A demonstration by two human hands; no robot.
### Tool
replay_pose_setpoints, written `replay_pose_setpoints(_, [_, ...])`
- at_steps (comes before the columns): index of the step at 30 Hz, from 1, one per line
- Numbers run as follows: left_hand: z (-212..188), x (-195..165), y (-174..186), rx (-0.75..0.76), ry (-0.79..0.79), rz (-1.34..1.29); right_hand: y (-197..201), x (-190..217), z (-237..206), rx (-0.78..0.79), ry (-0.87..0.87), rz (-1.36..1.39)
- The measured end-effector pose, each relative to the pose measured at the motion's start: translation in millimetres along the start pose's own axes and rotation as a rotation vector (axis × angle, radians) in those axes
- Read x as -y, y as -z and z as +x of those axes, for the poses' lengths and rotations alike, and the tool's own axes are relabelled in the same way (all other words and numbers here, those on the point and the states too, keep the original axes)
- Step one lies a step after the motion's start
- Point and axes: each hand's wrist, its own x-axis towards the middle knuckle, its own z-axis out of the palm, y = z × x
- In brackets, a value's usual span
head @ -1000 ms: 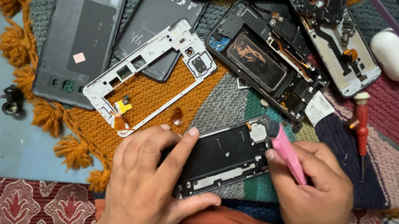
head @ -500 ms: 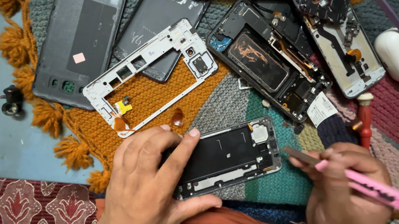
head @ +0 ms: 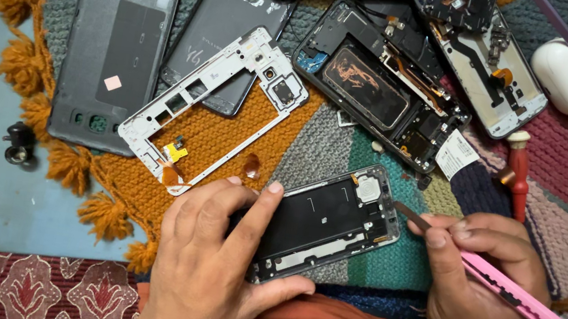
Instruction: The person disassembles a smartphone using a pink plastic pry tool and a red screwdriver. They remove a white sticker, pry open internal components, and detach small parts from the phone's chassis.
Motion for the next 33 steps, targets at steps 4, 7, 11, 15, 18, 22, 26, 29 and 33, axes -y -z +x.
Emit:
replay_pose_setpoints(4, [0, 0, 0, 0.001, 0.0, 0.0, 1, 1, 0, 0.019, 0.007, -0.025])
replay_pose_setpoints(7, [0, 0, 0, 0.001, -0.002, -0.006, 0, 0, 0, 0.011, -0.01, 0.023])
replay_pose_setpoints(11, [0, 0, -1, 0.003, -0.001, -0.001, 1, -2, 2, 0.002, -0.05, 0.094])
replay_pose_setpoints(15, [-1, 0, -1, 0.007, 0.001, 0.003, 3, -5, 3, -0.005, -0.093, 0.197])
replay_pose_setpoints(18, [-1, 0, -1, 0.017, 0.006, 0.0, 5, -6, 2, 0.016, -0.087, 0.221])
replay_pose_setpoints(22, [3, -1, 2, 0.027, 0.0, -0.01, 5, -7, 1, 0.046, -0.049, 0.201])
replay_pose_setpoints(26, [10, -7, 14, 0.093, 0.029, -0.076, 5, -7, 0, 0.055, -0.004, 0.153])
replay_pose_setpoints(29, [18, -20, 16, 0.061, 0.013, -0.065, 4, -6, -3, 0.046, 0.012, 0.112])
replay_pose_setpoints(33, [37, -38, 1, 0.015, -0.05, -0.107, 3, -7, -6, 0.037, 0.033, 0.075])
